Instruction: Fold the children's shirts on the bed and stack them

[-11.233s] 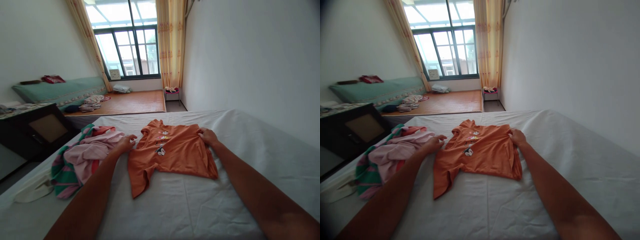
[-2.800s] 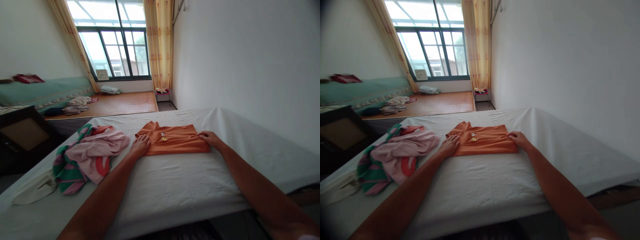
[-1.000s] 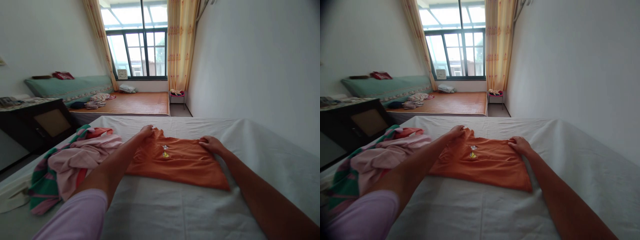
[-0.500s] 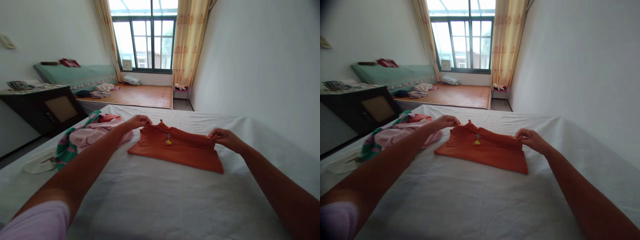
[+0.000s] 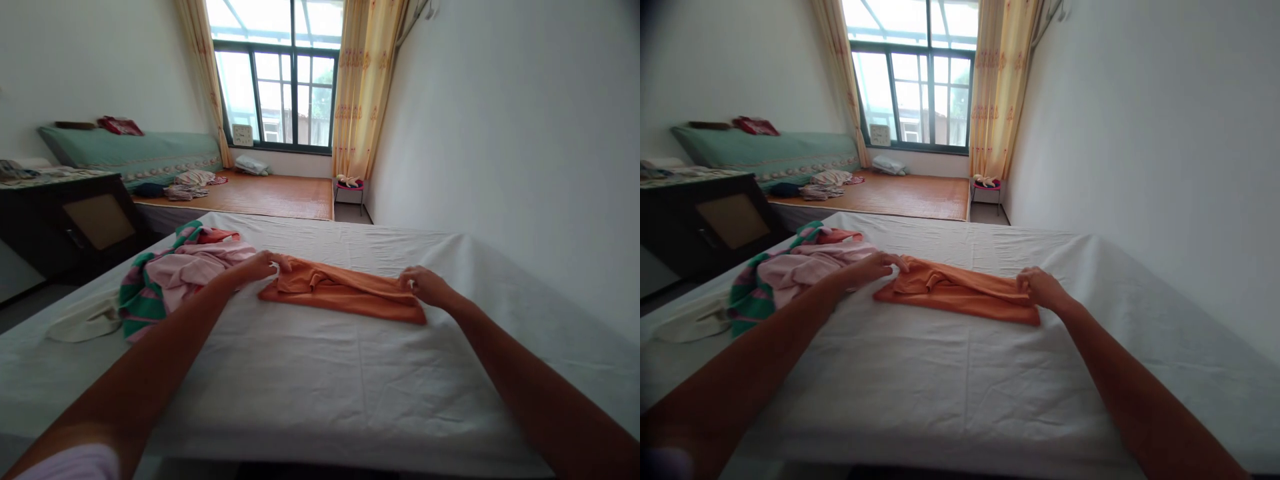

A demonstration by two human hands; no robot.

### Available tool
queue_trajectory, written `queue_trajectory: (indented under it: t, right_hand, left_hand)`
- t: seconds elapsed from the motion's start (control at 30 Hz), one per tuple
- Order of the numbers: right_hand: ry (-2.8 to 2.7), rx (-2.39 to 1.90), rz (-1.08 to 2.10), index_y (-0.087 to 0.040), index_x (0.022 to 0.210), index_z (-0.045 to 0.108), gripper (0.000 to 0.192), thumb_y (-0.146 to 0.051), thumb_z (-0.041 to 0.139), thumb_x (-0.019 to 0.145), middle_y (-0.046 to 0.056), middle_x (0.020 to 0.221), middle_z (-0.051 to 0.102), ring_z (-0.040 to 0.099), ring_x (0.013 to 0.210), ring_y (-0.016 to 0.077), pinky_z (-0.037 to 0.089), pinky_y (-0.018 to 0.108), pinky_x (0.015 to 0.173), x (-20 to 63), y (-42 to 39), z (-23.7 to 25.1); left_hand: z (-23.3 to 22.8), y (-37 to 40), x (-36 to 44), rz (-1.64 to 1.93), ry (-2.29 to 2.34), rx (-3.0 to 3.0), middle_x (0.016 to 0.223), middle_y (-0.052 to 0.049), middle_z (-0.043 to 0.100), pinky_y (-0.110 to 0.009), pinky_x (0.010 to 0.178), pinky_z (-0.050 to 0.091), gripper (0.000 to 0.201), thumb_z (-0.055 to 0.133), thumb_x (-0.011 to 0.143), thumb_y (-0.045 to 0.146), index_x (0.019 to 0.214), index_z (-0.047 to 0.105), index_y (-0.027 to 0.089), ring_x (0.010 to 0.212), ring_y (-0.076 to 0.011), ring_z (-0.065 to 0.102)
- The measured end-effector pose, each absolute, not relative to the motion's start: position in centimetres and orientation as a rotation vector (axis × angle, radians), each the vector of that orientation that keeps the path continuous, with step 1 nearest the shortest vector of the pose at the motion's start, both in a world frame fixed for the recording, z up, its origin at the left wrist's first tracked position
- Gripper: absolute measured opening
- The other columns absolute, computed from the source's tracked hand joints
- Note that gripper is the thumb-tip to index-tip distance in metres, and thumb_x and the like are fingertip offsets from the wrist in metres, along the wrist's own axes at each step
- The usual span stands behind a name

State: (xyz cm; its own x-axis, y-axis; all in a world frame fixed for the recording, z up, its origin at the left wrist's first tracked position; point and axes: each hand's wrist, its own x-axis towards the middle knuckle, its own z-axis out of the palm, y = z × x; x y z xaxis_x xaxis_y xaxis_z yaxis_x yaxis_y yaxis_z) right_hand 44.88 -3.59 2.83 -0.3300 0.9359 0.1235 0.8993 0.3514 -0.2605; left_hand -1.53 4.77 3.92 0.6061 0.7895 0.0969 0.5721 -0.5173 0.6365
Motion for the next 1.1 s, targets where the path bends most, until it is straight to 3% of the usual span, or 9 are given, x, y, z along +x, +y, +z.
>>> queue_trajectory:
  t: [0.1,0.17,0.27,0.33,0.43,0.63,0.77,0.93,1.1]
  right_hand:
    - [-2.265,-1.675,0.065,-0.021,0.083,0.069,0.032,-0.008,0.041,0.077,0.006,0.092,0.071,0.063,0.089,0.0181,0.046,0.029,0.084,41.9,-2.9,3.2]
    - [-2.325,-1.613,0.086,-0.022,0.102,0.069,0.035,-0.014,0.038,0.086,0.007,0.106,0.070,0.062,0.100,0.0189,0.045,0.031,0.092,39.6,-2.7,2.4]
    - [-2.517,-1.454,0.130,-0.026,0.132,0.055,0.042,-0.034,0.038,0.095,0.005,0.138,0.055,0.048,0.128,0.0218,0.035,0.039,0.107,37.4,-3.0,0.3]
    - [-2.578,-1.421,0.124,-0.030,0.142,0.044,0.049,-0.043,0.038,0.095,0.002,0.148,0.044,0.037,0.137,0.0228,0.029,0.043,0.112,37.4,-3.3,-1.1]
    - [-2.534,-1.474,0.068,-0.030,0.144,0.040,0.051,-0.034,0.038,0.094,0.003,0.149,0.042,0.039,0.136,0.0223,0.032,0.044,0.111,39.3,-3.4,-2.2]
    - [-2.499,-1.621,-0.036,-0.025,0.133,0.056,0.068,0.000,0.038,0.072,0.002,0.138,0.055,0.045,0.132,0.0204,0.035,0.040,0.109,45.0,-2.6,-1.7]
    - [-2.459,-1.821,-0.125,-0.032,0.134,0.055,0.074,0.002,0.039,0.070,0.000,0.139,0.054,0.043,0.134,0.0234,0.034,0.047,0.109,46.4,-3.1,-1.6]
    - [-2.400,-2.049,-0.125,-0.030,0.138,0.050,0.063,-0.009,0.041,0.079,0.005,0.145,0.046,0.045,0.131,0.0324,0.040,0.060,0.099,47.2,-4.4,-1.1]
    - [-2.223,-1.700,-0.412,-0.018,0.136,0.052,0.060,-0.005,0.037,0.080,0.011,0.142,0.050,0.043,0.133,0.0261,0.035,0.049,0.109,43.9,-3.8,0.0]
  left_hand:
    - [3.4,5.2,1.3,0.659,1.327,2.375,0.099,-0.003,0.074,-0.028,0.092,0.048,0.037,0.044,0.075,0.014,0.094,0.075,0.018,0.098,-0.0190,0.065]
    - [2.3,4.9,3.5,0.610,1.280,2.520,0.112,-0.004,0.071,-0.029,0.098,0.044,0.039,0.041,0.081,0.016,0.105,0.072,0.018,0.107,-0.0193,0.062]
    - [0.0,3.8,5.7,0.495,1.214,2.678,0.140,-0.006,0.053,-0.033,0.111,0.031,0.043,0.039,0.092,0.029,0.129,0.059,0.021,0.130,-0.0205,0.045]
    - [-1.5,3.2,6.0,0.436,1.292,2.693,0.149,-0.006,0.042,-0.037,0.115,0.024,0.050,0.037,0.095,0.041,0.140,0.047,0.022,0.139,-0.0225,0.034]
    - [-2.9,3.1,5.3,0.428,1.420,2.695,0.153,-0.007,0.036,-0.041,0.116,0.021,0.056,0.030,0.097,0.050,0.145,0.039,0.023,0.142,-0.0238,0.028]
    - [-3.3,3.5,4.5,0.402,1.586,2.683,0.151,-0.007,0.039,-0.040,0.116,0.019,0.057,0.026,0.097,0.053,0.143,0.042,0.024,0.140,-0.0237,0.031]
    - [-3.2,3.0,4.7,0.399,1.676,2.671,0.149,-0.009,0.041,-0.042,0.115,0.020,0.062,0.029,0.094,0.060,0.143,0.042,0.024,0.139,-0.0273,0.032]
    - [-2.8,2.4,5.0,0.407,1.698,2.700,0.148,-0.012,0.042,-0.046,0.114,0.020,0.065,0.034,0.091,0.062,0.142,0.044,0.022,0.138,-0.0312,0.033]
    - [-2.2,1.6,6.4,0.459,1.440,2.801,0.150,-0.006,0.040,-0.043,0.115,0.020,0.051,0.034,0.096,0.046,0.141,0.045,0.025,0.140,-0.0259,0.030]
